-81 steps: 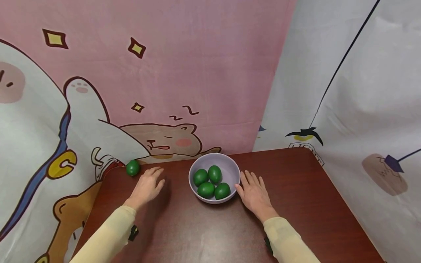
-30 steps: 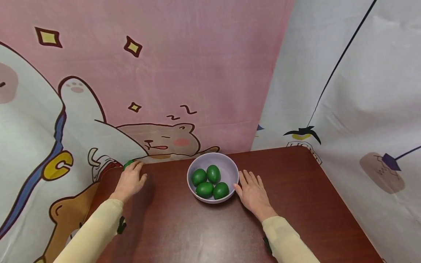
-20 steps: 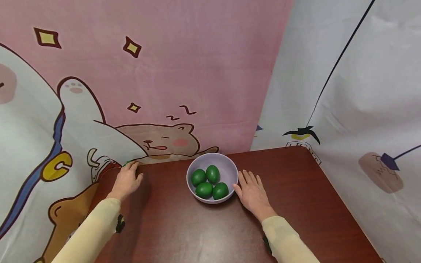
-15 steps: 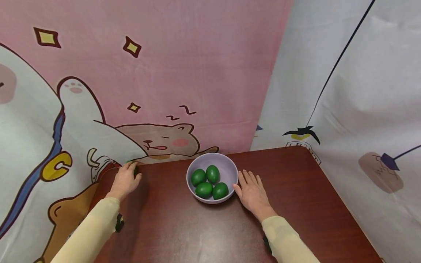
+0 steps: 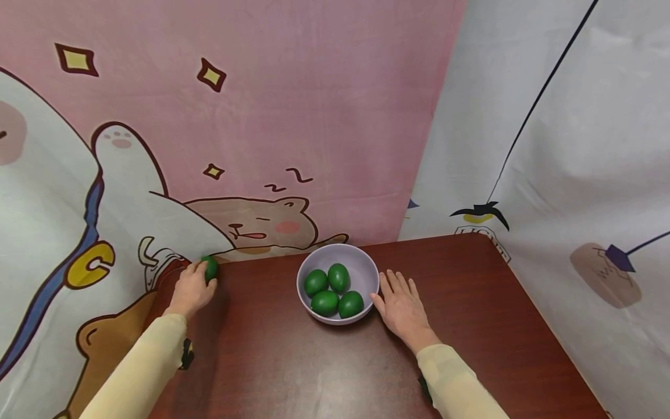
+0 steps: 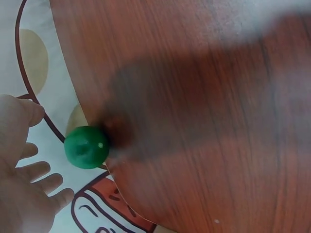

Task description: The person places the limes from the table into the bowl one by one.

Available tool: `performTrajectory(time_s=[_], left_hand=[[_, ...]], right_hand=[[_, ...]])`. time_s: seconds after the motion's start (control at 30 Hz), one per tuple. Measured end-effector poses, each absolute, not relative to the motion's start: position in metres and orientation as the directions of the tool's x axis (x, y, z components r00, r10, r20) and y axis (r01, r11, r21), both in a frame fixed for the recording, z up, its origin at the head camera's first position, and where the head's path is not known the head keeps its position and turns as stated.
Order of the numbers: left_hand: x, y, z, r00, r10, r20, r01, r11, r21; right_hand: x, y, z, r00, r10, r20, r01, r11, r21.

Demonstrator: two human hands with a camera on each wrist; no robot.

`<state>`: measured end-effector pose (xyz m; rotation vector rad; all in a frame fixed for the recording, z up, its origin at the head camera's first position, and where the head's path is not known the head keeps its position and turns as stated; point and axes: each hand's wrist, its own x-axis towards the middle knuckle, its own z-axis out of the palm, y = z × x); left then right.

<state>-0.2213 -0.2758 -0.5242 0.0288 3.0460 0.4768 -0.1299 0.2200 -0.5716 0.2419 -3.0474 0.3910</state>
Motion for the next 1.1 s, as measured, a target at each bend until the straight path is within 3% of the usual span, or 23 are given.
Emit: performTrajectory(time_s=[1.1], left_hand=[[-0.235,-0.291,-0.552,-0.995,-0.027,-0.091,-0.057,0.937,0.346]], right_hand=[[-0.130,0.220,-0.570,-0.990,-0.135,0.049,-0.143,0.955,-0.262]])
